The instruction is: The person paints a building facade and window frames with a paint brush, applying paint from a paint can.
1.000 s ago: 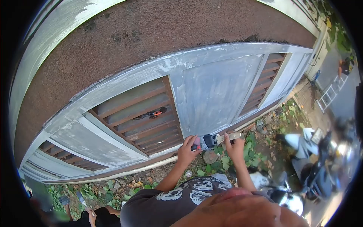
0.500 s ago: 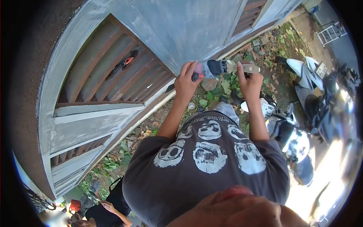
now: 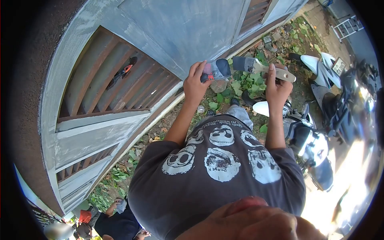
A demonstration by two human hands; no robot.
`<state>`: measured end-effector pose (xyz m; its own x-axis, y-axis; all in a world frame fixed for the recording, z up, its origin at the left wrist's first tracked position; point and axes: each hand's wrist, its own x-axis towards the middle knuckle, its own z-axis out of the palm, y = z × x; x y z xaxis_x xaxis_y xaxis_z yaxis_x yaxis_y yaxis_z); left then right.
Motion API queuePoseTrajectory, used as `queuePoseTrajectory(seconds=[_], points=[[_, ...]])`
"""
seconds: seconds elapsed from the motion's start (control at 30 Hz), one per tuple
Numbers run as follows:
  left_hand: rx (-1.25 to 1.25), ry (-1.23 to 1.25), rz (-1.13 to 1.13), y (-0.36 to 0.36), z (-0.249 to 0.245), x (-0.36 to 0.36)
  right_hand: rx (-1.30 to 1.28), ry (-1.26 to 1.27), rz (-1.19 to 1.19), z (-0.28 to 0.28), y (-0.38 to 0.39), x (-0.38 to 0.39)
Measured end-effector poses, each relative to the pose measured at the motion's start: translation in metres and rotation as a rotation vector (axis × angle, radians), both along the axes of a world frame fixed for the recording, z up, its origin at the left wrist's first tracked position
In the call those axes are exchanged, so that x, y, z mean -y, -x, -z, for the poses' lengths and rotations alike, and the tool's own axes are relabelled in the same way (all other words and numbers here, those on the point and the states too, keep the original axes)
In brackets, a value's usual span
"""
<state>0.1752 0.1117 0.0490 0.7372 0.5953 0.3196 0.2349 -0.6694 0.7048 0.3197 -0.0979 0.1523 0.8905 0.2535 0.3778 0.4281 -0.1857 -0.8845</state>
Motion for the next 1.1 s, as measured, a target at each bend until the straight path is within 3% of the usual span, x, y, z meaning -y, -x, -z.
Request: queuePoseTrajectory(seconds=[0.1, 0.2, 0.33, 0.57, 1.1], points=[[0.047, 0.015, -0.014, 0.001, 0.003, -0.004, -0.194, -0.101, -0.033, -0.005, -0.01, 0.013], [0.092, 0.031, -0.01, 0.003, 0.01, -0.008, -0.33, -0.265, -0.23, -0.004, -0.021, 0.021], [0.161, 0.099, 0.016, 0.009, 0.005, -0.009, -0.386, -0.212, -0.471, 0.014, -0.035, 0.033], [0.138, 0.139, 0.039, 0.026, 0.004, -0.012, -0.45, -0.128, -0.695, 0.028, -0.035, 0.035], [0.016, 0.12, 0.141, 0.055, 0.001, -0.011, -0.502, -0.041, -0.774, 0.038, -0.022, 0.018]])
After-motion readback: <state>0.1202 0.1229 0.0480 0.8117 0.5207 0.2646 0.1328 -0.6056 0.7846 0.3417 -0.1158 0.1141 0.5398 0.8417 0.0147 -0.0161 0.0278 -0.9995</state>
